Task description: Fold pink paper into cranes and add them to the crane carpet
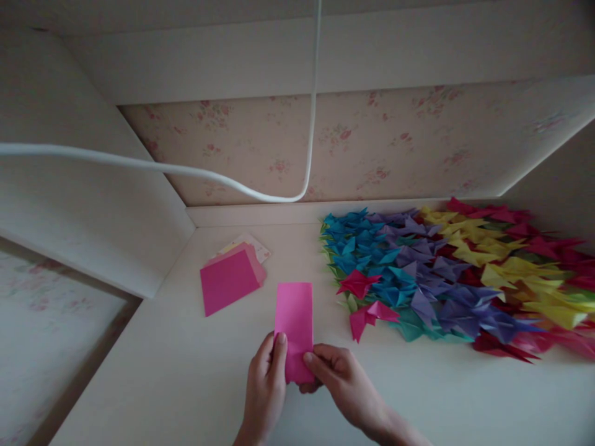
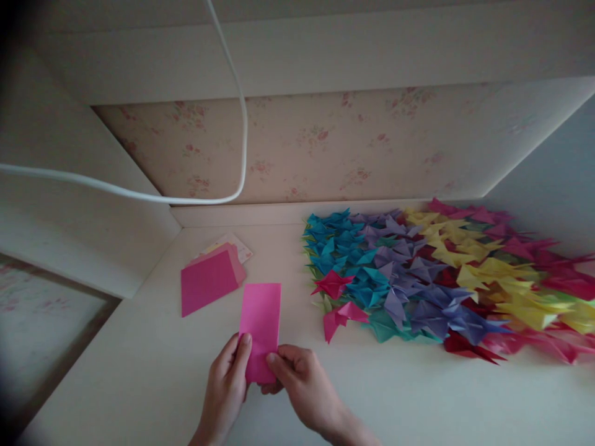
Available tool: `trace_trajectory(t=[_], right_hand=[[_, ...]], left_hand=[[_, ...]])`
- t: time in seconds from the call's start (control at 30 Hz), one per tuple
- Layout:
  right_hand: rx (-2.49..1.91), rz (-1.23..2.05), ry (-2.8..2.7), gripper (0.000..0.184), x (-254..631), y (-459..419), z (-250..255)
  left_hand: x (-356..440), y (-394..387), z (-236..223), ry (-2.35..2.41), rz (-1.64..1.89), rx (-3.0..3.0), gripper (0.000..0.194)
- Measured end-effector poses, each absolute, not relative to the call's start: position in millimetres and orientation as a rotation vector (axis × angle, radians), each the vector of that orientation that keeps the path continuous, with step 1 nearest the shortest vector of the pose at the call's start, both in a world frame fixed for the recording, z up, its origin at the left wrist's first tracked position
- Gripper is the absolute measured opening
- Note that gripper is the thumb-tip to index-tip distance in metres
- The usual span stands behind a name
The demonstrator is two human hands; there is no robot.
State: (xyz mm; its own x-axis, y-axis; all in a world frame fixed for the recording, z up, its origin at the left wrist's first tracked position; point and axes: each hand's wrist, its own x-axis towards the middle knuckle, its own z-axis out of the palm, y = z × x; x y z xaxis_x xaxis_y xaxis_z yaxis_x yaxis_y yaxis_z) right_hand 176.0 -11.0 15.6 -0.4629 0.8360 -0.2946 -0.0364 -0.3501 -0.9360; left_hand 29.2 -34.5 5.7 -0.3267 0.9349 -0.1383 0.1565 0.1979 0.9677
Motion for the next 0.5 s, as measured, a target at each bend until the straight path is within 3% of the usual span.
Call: trace_trajectory(t=[0.5], right_hand=[[-1.031,1.921,-1.186,0.039,192,-10,19]], left_hand=[[14,-22,14,1.361,1.246,0.774,0.036]])
